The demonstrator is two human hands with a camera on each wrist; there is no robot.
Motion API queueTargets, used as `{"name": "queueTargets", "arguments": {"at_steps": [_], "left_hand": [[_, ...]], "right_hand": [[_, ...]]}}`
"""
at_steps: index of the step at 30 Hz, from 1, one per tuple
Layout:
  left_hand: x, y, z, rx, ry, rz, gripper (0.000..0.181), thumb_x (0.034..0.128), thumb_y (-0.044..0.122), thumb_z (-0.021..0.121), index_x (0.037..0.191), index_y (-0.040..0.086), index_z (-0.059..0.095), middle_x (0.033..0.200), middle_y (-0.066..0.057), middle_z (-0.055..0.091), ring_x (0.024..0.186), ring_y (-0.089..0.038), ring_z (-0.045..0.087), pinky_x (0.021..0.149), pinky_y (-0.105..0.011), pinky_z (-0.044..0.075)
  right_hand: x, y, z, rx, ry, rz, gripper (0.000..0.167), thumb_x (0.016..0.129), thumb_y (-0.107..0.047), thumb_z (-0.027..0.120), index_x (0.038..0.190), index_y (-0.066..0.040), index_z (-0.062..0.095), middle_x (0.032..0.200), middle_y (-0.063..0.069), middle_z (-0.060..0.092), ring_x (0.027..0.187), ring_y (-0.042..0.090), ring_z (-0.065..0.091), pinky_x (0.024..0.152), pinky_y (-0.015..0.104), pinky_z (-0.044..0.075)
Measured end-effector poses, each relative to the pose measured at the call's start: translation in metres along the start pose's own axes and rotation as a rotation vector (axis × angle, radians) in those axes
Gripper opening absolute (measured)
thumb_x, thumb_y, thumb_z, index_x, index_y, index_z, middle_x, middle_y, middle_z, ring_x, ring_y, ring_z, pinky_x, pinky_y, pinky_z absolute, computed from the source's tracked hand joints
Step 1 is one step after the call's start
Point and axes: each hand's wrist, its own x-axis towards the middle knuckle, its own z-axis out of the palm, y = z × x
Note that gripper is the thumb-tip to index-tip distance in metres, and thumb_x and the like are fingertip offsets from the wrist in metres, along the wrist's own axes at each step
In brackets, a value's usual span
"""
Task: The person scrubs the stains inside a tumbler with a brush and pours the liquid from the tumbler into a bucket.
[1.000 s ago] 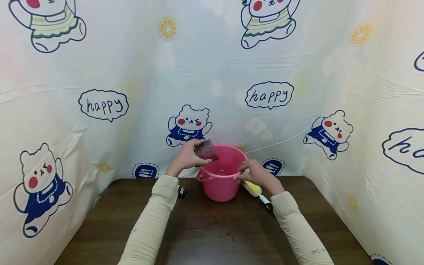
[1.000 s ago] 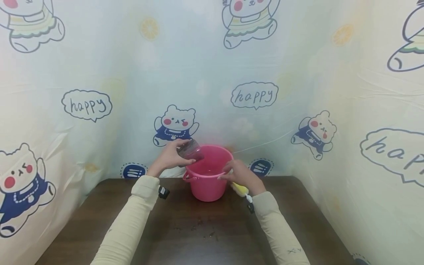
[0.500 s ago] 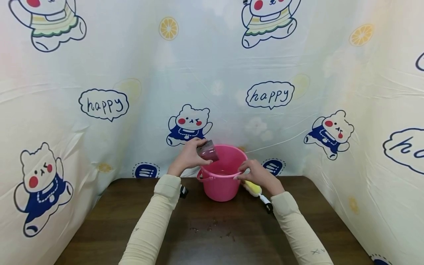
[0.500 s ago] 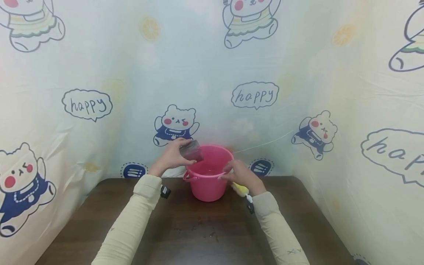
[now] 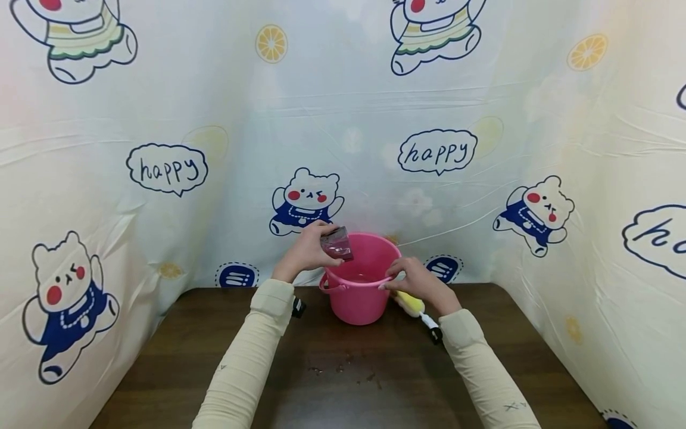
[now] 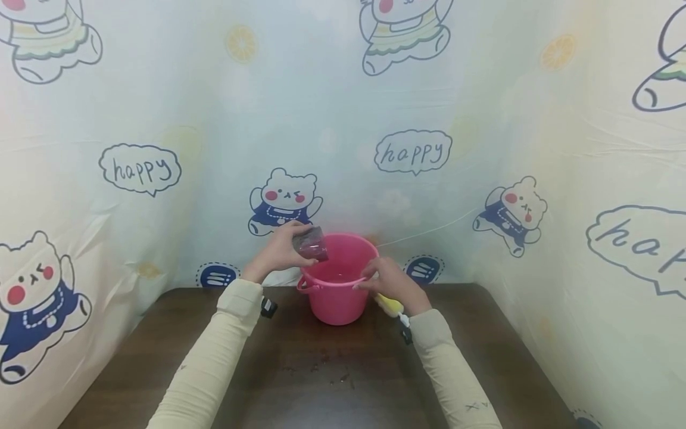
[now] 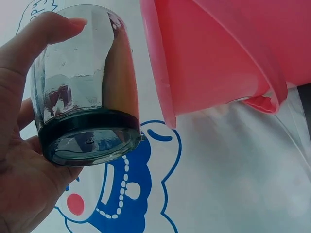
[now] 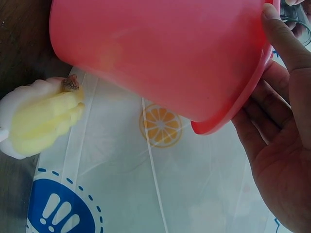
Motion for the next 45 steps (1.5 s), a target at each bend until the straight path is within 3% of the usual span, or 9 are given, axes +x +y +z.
{"name": "queueTargets", "arguments": {"at_steps": [19, 30, 45], "left_hand": [[0.0000, 0.0035, -0.0015, 0.022, -0.037, -0.026, 0.088, 0.0688, 0.016, 0.094, 0.147, 0.013, 0.055, 0.130, -0.009, 0.054, 0.121, -0.029, 0.049, 0.090, -0.050, 0.059], [0.0033, 0.0045, 0.0001, 0.104, -0.038, -0.023, 0.086, 0.0680, 0.011, 0.095, 0.146, 0.013, 0.057, 0.137, -0.010, 0.052, 0.128, -0.030, 0.043, 0.094, -0.052, 0.057], [0.0002, 0.0038, 0.0081, 0.182, -0.007, 0.089, 0.084, 0.0689, 0.000, 0.092, 0.144, 0.021, 0.060, 0.138, -0.006, 0.054, 0.130, -0.026, 0.044, 0.096, -0.048, 0.057]], "right_hand": [[-0.0004, 0.0005, 0.0012, -0.014, 0.005, -0.005, 0.009, 0.088, -0.034, 0.081, 0.090, -0.025, 0.080, 0.090, -0.010, 0.070, 0.087, 0.012, 0.061, 0.077, 0.028, 0.057], [-0.0005, 0.0002, 0.0008, -0.009, 0.010, -0.003, 0.008, 0.087, -0.034, 0.082, 0.088, -0.026, 0.080, 0.089, -0.011, 0.070, 0.087, 0.012, 0.061, 0.076, 0.028, 0.058], [-0.0015, -0.0011, 0.0004, -0.004, 0.021, 0.000, 0.010, 0.087, -0.032, 0.082, 0.091, -0.023, 0.080, 0.090, -0.009, 0.070, 0.087, 0.013, 0.062, 0.077, 0.029, 0.057]]}}
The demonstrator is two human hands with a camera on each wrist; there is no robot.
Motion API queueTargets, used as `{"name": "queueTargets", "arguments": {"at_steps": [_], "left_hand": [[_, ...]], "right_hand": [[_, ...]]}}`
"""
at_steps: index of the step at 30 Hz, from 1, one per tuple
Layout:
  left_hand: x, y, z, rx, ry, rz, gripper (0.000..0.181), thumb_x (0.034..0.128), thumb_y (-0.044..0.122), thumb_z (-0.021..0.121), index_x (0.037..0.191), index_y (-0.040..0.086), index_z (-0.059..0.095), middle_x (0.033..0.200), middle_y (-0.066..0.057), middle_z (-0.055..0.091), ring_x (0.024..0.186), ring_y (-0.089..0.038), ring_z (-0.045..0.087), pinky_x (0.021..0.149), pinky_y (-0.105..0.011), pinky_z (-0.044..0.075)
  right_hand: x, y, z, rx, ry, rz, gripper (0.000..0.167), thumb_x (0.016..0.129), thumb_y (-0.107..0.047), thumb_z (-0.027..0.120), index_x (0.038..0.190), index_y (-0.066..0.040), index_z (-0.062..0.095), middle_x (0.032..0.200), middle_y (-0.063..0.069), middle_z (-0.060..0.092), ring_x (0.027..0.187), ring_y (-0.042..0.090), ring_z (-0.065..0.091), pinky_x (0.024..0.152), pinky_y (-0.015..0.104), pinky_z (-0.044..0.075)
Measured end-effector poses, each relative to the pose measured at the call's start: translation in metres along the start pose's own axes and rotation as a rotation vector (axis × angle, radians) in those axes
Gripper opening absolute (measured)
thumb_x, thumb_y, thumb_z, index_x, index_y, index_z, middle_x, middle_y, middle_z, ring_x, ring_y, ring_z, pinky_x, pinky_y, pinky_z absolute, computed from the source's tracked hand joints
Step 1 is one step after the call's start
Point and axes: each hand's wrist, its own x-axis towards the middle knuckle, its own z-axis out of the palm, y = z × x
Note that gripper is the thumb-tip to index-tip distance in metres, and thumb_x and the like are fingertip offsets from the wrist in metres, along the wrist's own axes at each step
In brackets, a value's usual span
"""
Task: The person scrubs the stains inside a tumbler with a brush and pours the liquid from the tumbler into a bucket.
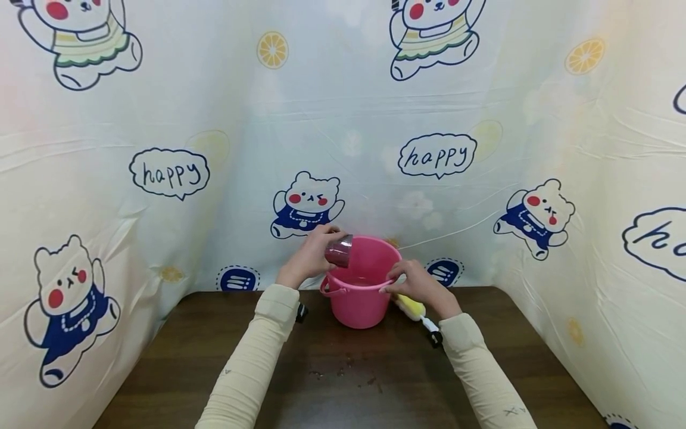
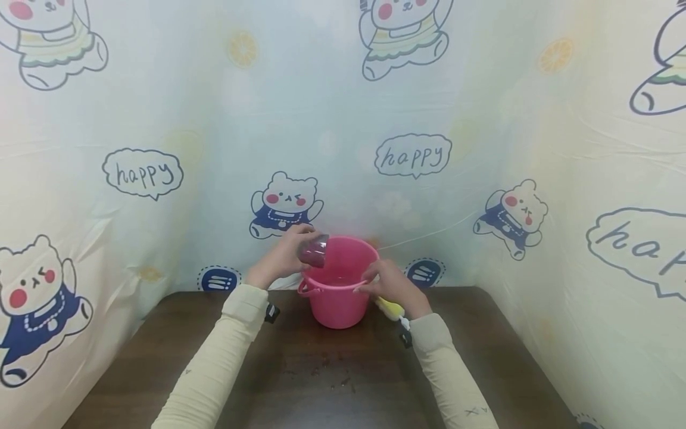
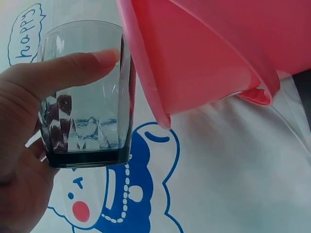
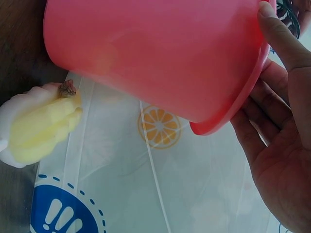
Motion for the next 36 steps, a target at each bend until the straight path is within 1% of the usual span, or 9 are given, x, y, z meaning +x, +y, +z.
{"name": "queueTargets", "arguments": {"at_steps": [5, 10, 14, 18, 23, 28, 33, 36], "left_hand": [[-0.0011, 0.0031, 0.0018, 0.059, 0.012, 0.049, 0.086, 0.0682, -0.003, 0.091, 0.144, 0.021, 0.060, 0.138, -0.005, 0.055, 0.132, -0.025, 0.045, 0.097, -0.045, 0.056], [-0.0023, 0.0055, 0.0031, 0.131, 0.029, 0.108, 0.085, 0.0689, -0.003, 0.091, 0.144, 0.023, 0.060, 0.142, -0.004, 0.055, 0.136, -0.026, 0.044, 0.104, -0.047, 0.052], [-0.0020, 0.0056, 0.0050, 0.174, 0.039, 0.130, 0.084, 0.0701, -0.004, 0.090, 0.143, 0.025, 0.061, 0.143, -0.001, 0.056, 0.137, -0.023, 0.044, 0.106, -0.044, 0.050], [-0.0019, 0.0047, 0.0069, 0.201, 0.060, 0.153, 0.083, 0.0690, -0.004, 0.091, 0.142, 0.024, 0.062, 0.141, -0.001, 0.057, 0.136, -0.022, 0.045, 0.105, -0.043, 0.052], [-0.0028, 0.0032, 0.0086, 0.202, 0.071, 0.175, 0.084, 0.0675, -0.005, 0.091, 0.142, 0.021, 0.062, 0.140, -0.003, 0.057, 0.134, -0.024, 0.046, 0.103, -0.044, 0.053], [-0.0023, 0.0017, 0.0090, 0.176, 0.068, 0.174, 0.084, 0.0674, -0.005, 0.091, 0.142, 0.020, 0.062, 0.140, -0.004, 0.057, 0.133, -0.024, 0.047, 0.102, -0.044, 0.054], [-0.0014, -0.0015, 0.0091, 0.103, 0.067, 0.140, 0.087, 0.0669, 0.001, 0.094, 0.144, 0.016, 0.059, 0.143, -0.006, 0.055, 0.132, -0.027, 0.048, 0.101, -0.047, 0.054], [-0.0013, -0.0037, 0.0091, 0.064, 0.083, 0.105, 0.086, 0.0674, 0.008, 0.095, 0.144, 0.018, 0.058, 0.142, -0.007, 0.054, 0.131, -0.027, 0.049, 0.098, -0.049, 0.055]], "right_hand": [[-0.0005, -0.0009, 0.0003, -0.015, 0.007, -0.004, 0.012, 0.086, -0.032, 0.083, 0.093, -0.022, 0.080, 0.091, -0.009, 0.071, 0.087, 0.012, 0.062, 0.077, 0.027, 0.057], [-0.0008, -0.0010, 0.0007, -0.017, 0.014, 0.001, 0.011, 0.086, -0.030, 0.083, 0.093, -0.021, 0.080, 0.091, -0.009, 0.071, 0.086, 0.012, 0.062, 0.076, 0.027, 0.057], [-0.0007, -0.0014, 0.0010, -0.020, 0.016, 0.003, 0.011, 0.087, -0.030, 0.083, 0.092, -0.021, 0.080, 0.090, -0.008, 0.070, 0.085, 0.012, 0.062, 0.075, 0.027, 0.057], [-0.0008, -0.0019, 0.0015, -0.024, 0.019, 0.007, 0.011, 0.086, -0.030, 0.083, 0.092, -0.021, 0.080, 0.090, -0.009, 0.070, 0.085, 0.012, 0.062, 0.076, 0.026, 0.057], [-0.0004, -0.0005, 0.0029, -0.021, 0.017, 0.003, 0.009, 0.087, -0.031, 0.083, 0.089, -0.023, 0.080, 0.088, -0.010, 0.070, 0.084, 0.012, 0.061, 0.074, 0.027, 0.057], [-0.0005, 0.0002, 0.0038, -0.026, 0.024, -0.001, 0.010, 0.087, -0.032, 0.082, 0.090, -0.023, 0.080, 0.088, -0.010, 0.070, 0.085, 0.011, 0.061, 0.074, 0.026, 0.057], [-0.0007, -0.0007, 0.0034, -0.023, 0.028, 0.002, 0.009, 0.087, -0.032, 0.082, 0.089, -0.023, 0.079, 0.088, -0.010, 0.069, 0.085, 0.012, 0.060, 0.074, 0.027, 0.057], [-0.0009, -0.0012, 0.0031, -0.022, 0.028, 0.005, 0.008, 0.087, -0.031, 0.082, 0.089, -0.023, 0.079, 0.088, -0.010, 0.070, 0.085, 0.012, 0.061, 0.075, 0.027, 0.057]]}}
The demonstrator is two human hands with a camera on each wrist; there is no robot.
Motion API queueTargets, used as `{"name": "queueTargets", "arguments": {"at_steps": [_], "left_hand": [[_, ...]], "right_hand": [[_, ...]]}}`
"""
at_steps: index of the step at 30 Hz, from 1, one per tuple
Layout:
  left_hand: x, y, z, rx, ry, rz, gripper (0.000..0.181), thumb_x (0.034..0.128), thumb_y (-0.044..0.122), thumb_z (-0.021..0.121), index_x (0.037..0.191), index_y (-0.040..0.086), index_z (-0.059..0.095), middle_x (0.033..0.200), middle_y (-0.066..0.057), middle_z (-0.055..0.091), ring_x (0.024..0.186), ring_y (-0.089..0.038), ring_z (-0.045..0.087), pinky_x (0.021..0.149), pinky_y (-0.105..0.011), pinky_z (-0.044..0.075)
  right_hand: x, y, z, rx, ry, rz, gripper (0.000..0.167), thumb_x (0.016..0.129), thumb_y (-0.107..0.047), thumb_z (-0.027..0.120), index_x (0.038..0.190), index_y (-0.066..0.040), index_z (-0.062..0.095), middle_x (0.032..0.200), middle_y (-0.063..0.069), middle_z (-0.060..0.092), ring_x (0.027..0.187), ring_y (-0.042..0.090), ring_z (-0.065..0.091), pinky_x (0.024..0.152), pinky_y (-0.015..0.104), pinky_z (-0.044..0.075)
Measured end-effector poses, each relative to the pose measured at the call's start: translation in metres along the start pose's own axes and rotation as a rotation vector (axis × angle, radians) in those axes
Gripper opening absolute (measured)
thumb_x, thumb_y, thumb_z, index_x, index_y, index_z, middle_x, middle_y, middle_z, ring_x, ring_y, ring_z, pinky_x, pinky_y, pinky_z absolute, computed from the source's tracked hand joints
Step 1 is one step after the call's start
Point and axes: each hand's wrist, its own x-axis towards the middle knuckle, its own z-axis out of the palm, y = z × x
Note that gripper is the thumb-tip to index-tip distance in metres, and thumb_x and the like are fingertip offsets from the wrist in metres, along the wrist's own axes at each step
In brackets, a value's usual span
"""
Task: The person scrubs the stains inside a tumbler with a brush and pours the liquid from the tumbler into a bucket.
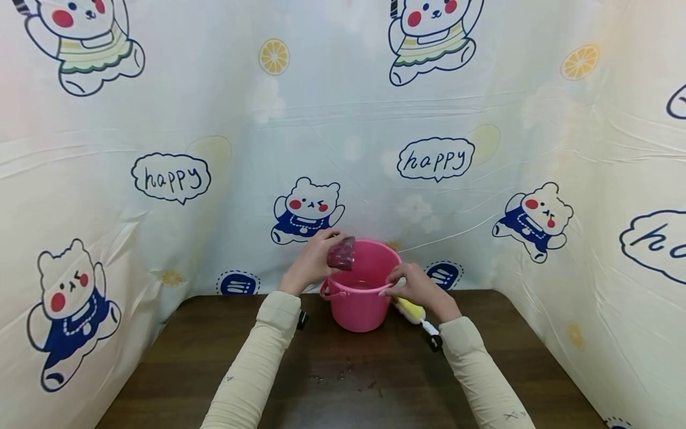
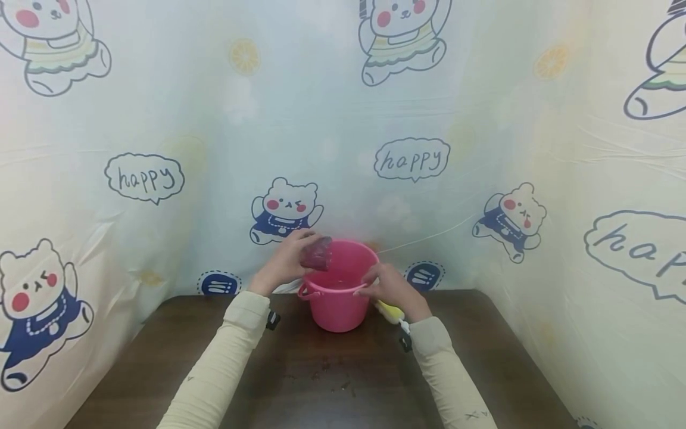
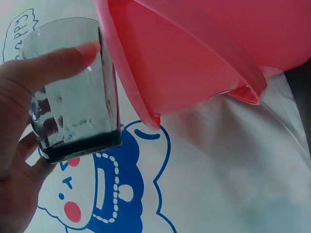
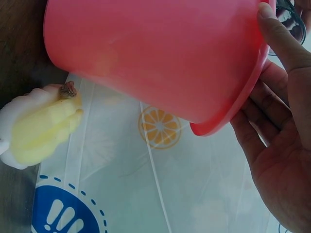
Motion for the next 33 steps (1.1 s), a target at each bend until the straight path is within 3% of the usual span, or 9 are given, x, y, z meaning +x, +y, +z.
{"name": "queueTargets", "arguments": {"at_steps": [5, 11, 19, 27, 30, 33], "left_hand": [[-0.003, -0.005, -0.001, -0.065, 0.053, -0.060, 0.086, 0.0675, 0.019, 0.096, 0.144, 0.018, 0.058, 0.139, -0.007, 0.055, 0.125, -0.027, 0.052, 0.095, -0.049, 0.057], [-0.010, -0.010, -0.002, -0.122, 0.133, -0.081, 0.086, 0.0700, 0.025, 0.094, 0.146, 0.010, 0.054, 0.140, -0.012, 0.055, 0.125, -0.030, 0.054, 0.096, -0.051, 0.056], [-0.026, -0.020, 0.003, -0.236, 0.332, -0.109, 0.078, 0.0716, 0.031, 0.092, 0.138, 0.010, 0.057, 0.131, -0.010, 0.060, 0.120, -0.026, 0.056, 0.096, -0.052, 0.056], [-0.052, -0.032, 0.012, -0.419, 0.577, -0.243, 0.075, 0.0750, 0.028, 0.091, 0.139, 0.008, 0.057, 0.133, -0.012, 0.062, 0.117, -0.027, 0.056, 0.092, -0.055, 0.055], [-0.061, -0.039, 0.016, -0.479, 0.609, -0.295, 0.073, 0.0756, 0.026, 0.091, 0.138, 0.009, 0.057, 0.133, -0.011, 0.061, 0.118, -0.028, 0.056, 0.094, -0.058, 0.054], [-0.071, -0.047, 0.021, -0.529, 0.599, -0.349, 0.071, 0.0761, 0.025, 0.091, 0.137, 0.011, 0.057, 0.133, -0.010, 0.060, 0.120, -0.029, 0.055, 0.095, -0.058, 0.054]], "right_hand": [[-0.001, -0.001, 0.000, 0.001, 0.004, 0.002, 0.009, 0.087, -0.028, 0.083, 0.091, -0.021, 0.080, 0.091, -0.009, 0.070, 0.089, 0.016, 0.063, 0.079, 0.029, 0.057], [0.000, 0.000, 0.000, 0.000, -0.002, 0.000, 0.010, 0.087, -0.029, 0.082, 0.092, -0.021, 0.080, 0.092, -0.010, 0.070, 0.089, 0.012, 0.062, 0.080, 0.030, 0.057], [-0.001, -0.001, 0.000, 0.006, 0.001, -0.010, 0.010, 0.087, -0.029, 0.082, 0.093, -0.022, 0.080, 0.091, -0.010, 0.070, 0.088, 0.011, 0.062, 0.079, 0.029, 0.057], [-0.002, 0.001, 0.000, 0.004, 0.005, -0.021, 0.009, 0.087, -0.030, 0.082, 0.091, -0.022, 0.080, 0.089, -0.011, 0.070, 0.087, 0.011, 0.061, 0.079, 0.030, 0.057], [-0.002, 0.001, 0.001, -0.001, 0.009, -0.032, 0.009, 0.088, -0.030, 0.082, 0.091, -0.022, 0.079, 0.089, -0.011, 0.069, 0.087, 0.011, 0.061, 0.079, 0.030, 0.057], [-0.001, 0.002, 0.001, 0.006, 0.010, -0.038, 0.009, 0.087, -0.030, 0.082, 0.091, -0.022, 0.079, 0.089, -0.011, 0.069, 0.086, 0.011, 0.061, 0.079, 0.029, 0.057]]}}
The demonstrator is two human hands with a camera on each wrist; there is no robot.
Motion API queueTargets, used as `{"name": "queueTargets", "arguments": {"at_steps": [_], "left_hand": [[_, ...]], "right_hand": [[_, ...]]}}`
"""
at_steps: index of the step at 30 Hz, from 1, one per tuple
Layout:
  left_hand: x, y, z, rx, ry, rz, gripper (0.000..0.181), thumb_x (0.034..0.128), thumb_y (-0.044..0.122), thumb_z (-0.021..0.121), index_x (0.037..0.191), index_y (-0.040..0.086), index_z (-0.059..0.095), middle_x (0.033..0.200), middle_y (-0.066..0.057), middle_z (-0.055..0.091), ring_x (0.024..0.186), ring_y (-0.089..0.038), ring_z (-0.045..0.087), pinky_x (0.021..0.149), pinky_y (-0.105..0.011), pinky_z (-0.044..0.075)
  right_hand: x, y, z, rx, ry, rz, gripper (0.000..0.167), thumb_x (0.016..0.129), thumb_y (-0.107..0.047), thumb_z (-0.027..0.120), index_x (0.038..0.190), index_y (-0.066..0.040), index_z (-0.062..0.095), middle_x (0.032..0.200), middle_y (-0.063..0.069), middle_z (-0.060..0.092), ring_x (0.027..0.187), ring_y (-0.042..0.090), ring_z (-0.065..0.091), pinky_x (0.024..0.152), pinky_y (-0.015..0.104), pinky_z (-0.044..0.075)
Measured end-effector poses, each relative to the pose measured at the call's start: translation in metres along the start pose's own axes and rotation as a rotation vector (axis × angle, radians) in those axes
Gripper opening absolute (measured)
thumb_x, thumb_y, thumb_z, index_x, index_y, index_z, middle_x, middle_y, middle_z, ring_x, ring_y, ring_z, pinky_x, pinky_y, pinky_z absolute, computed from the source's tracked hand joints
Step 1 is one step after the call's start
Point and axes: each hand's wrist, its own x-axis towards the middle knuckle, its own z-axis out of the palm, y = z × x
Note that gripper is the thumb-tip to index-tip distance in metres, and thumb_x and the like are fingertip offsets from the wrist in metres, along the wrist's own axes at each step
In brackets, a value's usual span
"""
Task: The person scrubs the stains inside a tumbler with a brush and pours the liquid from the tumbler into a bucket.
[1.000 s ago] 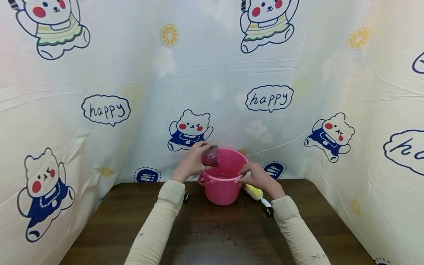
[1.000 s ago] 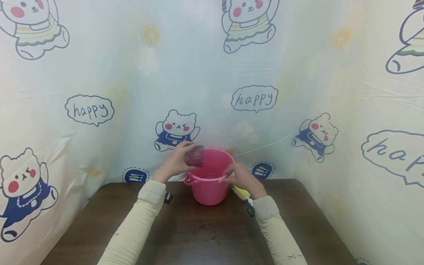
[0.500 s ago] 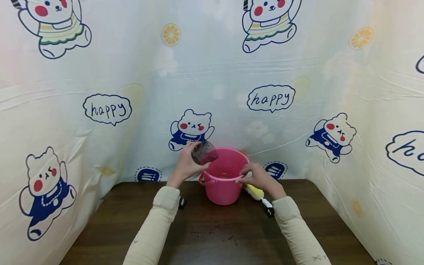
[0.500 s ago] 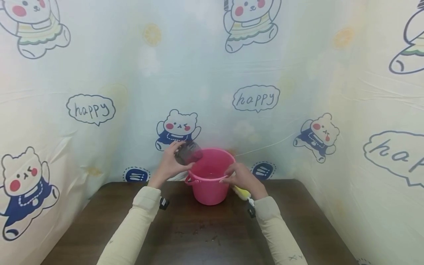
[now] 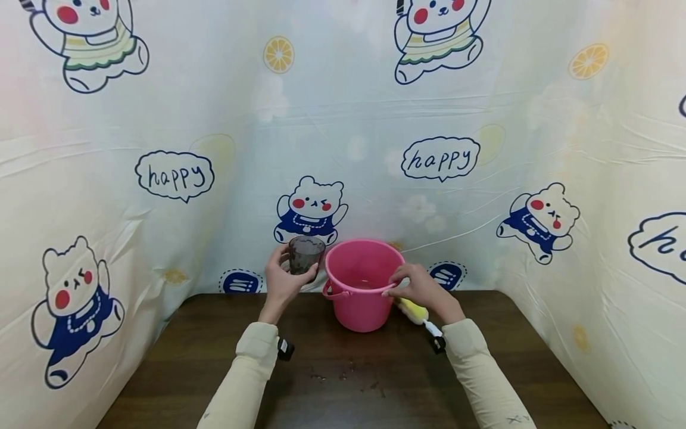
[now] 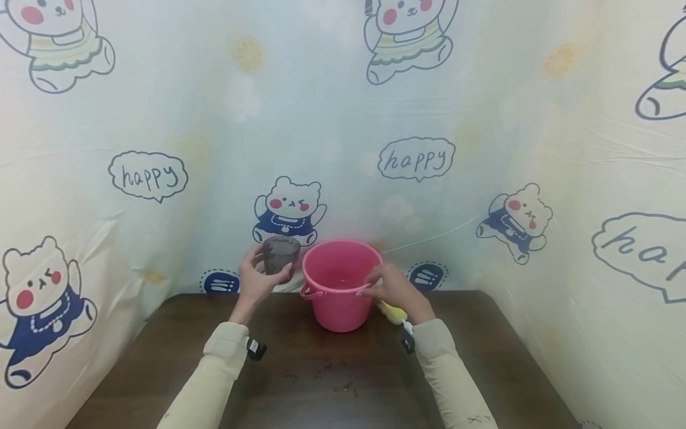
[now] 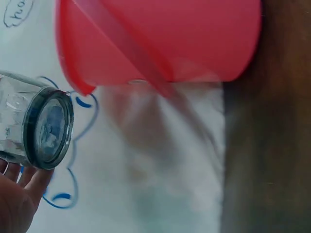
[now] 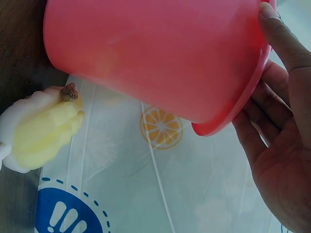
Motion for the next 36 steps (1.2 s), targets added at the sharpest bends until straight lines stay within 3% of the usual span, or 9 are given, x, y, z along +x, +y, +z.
{"name": "queueTargets", "arguments": {"at_steps": [10, 19, 25, 30, 36], "left_hand": [[-0.029, -0.026, -0.012, 0.004, -0.066, -0.245, 0.081, 0.0757, 0.024, 0.091, 0.143, 0.006, 0.050, 0.142, -0.016, 0.052, 0.129, -0.036, 0.049, 0.104, -0.056, 0.049], [-0.049, -0.043, -0.015, 0.075, -0.119, -0.312, 0.079, 0.0738, 0.023, 0.093, 0.140, 0.003, 0.054, 0.131, -0.021, 0.059, 0.112, -0.031, 0.059, 0.092, -0.041, 0.054], [-0.058, -0.051, -0.016, 0.095, -0.178, -0.374, 0.083, 0.0740, 0.025, 0.092, 0.141, 0.002, 0.049, 0.133, -0.021, 0.058, 0.121, -0.035, 0.057, 0.101, -0.051, 0.051], [-0.065, -0.058, -0.019, 0.127, -0.207, -0.418, 0.091, 0.0719, 0.024, 0.094, 0.144, -0.001, 0.045, 0.137, -0.027, 0.054, 0.126, -0.044, 0.055, 0.101, -0.058, 0.050], [-0.070, -0.065, -0.021, 0.127, -0.254, -0.441, 0.091, 0.0701, 0.022, 0.095, 0.143, -0.001, 0.046, 0.137, -0.026, 0.054, 0.127, -0.043, 0.055, 0.103, -0.055, 0.050]], "right_hand": [[0.001, 0.002, 0.001, 0.016, 0.002, -0.005, 0.009, 0.087, -0.030, 0.082, 0.090, -0.023, 0.079, 0.088, -0.011, 0.069, 0.086, 0.011, 0.061, 0.079, 0.030, 0.057], [-0.001, 0.000, 0.001, 0.028, 0.002, 0.007, 0.010, 0.087, -0.030, 0.083, 0.090, -0.022, 0.079, 0.089, -0.010, 0.070, 0.088, 0.012, 0.062, 0.081, 0.035, 0.057], [0.000, -0.001, 0.000, 0.024, 0.009, 0.011, 0.010, 0.086, -0.028, 0.083, 0.091, -0.021, 0.079, 0.089, -0.010, 0.070, 0.087, 0.012, 0.062, 0.081, 0.033, 0.057], [0.000, -0.001, 0.000, 0.029, 0.002, 0.015, 0.010, 0.086, -0.030, 0.083, 0.090, -0.022, 0.078, 0.089, -0.011, 0.070, 0.087, 0.011, 0.062, 0.082, 0.033, 0.057], [-0.001, 0.000, 0.000, 0.041, 0.000, 0.018, 0.009, 0.087, -0.029, 0.083, 0.090, -0.022, 0.078, 0.089, -0.010, 0.070, 0.087, 0.012, 0.062, 0.083, 0.039, 0.057]]}}
